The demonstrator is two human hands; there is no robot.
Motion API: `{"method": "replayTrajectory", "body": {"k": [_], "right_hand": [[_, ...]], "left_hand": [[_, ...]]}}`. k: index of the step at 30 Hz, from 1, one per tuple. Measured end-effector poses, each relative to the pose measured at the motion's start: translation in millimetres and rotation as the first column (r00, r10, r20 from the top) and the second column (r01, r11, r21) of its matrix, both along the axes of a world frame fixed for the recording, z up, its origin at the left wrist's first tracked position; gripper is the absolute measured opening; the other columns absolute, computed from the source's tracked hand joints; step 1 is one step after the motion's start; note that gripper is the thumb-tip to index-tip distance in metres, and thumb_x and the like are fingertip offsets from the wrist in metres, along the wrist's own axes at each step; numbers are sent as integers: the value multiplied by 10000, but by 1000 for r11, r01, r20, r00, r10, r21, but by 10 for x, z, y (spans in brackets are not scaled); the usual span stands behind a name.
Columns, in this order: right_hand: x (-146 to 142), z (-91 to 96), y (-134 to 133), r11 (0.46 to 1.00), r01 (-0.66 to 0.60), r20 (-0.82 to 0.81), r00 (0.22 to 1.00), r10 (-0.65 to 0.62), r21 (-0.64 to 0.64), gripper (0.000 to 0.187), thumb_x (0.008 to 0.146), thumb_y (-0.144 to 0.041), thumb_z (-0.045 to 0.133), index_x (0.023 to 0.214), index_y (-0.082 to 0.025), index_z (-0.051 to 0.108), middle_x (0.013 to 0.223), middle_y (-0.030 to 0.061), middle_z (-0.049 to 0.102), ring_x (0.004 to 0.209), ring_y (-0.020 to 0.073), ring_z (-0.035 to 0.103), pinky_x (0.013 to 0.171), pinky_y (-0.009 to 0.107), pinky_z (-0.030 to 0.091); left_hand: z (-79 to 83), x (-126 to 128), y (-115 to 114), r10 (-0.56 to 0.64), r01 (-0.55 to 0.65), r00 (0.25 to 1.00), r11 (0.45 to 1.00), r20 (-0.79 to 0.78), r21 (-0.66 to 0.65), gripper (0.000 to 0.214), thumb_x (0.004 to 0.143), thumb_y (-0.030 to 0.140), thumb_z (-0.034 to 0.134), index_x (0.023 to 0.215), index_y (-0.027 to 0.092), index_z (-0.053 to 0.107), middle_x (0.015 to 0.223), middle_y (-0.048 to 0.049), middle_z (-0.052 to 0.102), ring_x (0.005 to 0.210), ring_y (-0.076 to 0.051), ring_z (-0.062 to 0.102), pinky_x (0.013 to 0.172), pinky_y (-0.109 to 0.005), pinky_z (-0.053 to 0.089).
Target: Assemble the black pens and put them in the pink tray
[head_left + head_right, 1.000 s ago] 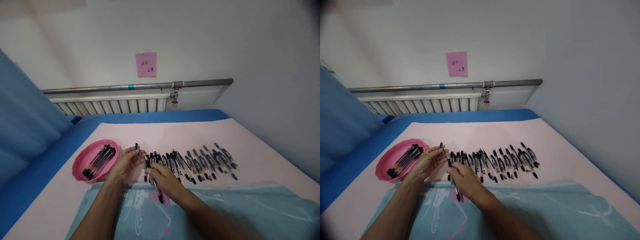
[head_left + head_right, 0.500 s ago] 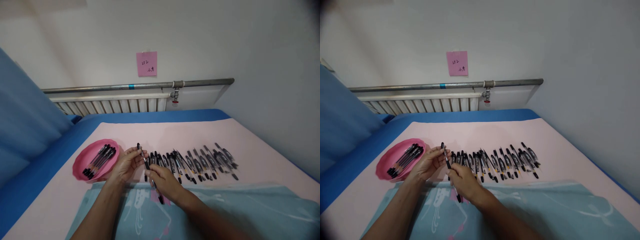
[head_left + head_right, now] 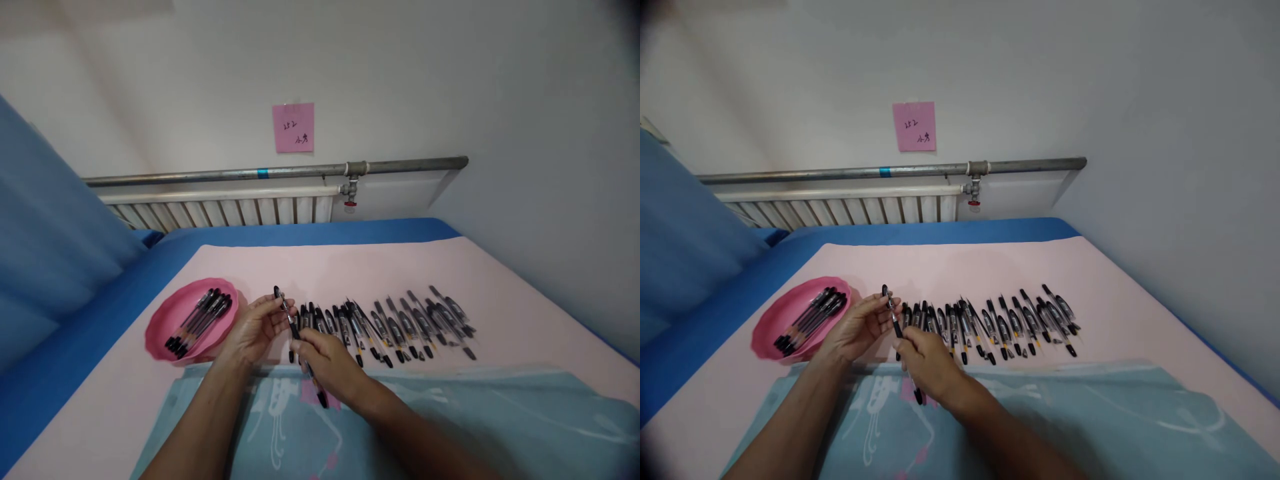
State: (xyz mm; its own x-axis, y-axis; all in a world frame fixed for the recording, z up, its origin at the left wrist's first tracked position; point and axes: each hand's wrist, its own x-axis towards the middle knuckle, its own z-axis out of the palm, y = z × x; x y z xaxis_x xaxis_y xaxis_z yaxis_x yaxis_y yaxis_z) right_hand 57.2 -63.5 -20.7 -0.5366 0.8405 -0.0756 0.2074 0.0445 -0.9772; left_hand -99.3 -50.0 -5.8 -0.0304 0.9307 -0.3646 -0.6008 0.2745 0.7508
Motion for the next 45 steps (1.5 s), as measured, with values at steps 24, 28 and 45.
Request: {"method": "replayTrajectory", "body": {"k": [24, 28, 45], "right_hand": [[24, -38, 55, 976, 54, 85, 996, -37, -211, 158, 696, -187, 573, 831, -181, 491, 518, -79, 469, 355, 64, 442, 350, 169, 339], [62, 10, 36, 984, -36, 197, 978, 71, -173, 79, 750, -221, 493, 686, -175, 488, 535, -46, 513, 370, 56, 411, 357, 167, 299], [21, -169, 9, 995, -66, 188, 981, 50, 78, 222, 835, -258, 389, 623, -196, 394, 506, -41, 508, 480, 98, 488, 463, 189, 331]], "left_hand": [[-40, 51, -14, -20, 16, 981, 1000, -191, -25, 106, 685, 68, 600, 746, 120, 530, 696, -72, 669, 559, -124, 617, 497, -206, 491], [-19, -18, 13, 40, -44, 988, 999, -149, -21, 81, 710, 63, 576, 767, 111, 545, 728, -80, 674, 616, -128, 632, 528, -206, 505], [1, 125, -24, 5, 16, 956, 997, -292, 72, 230, 637, 273, 694, 716, 126, 536, 697, -47, 659, 563, -98, 595, 507, -193, 471]]}}
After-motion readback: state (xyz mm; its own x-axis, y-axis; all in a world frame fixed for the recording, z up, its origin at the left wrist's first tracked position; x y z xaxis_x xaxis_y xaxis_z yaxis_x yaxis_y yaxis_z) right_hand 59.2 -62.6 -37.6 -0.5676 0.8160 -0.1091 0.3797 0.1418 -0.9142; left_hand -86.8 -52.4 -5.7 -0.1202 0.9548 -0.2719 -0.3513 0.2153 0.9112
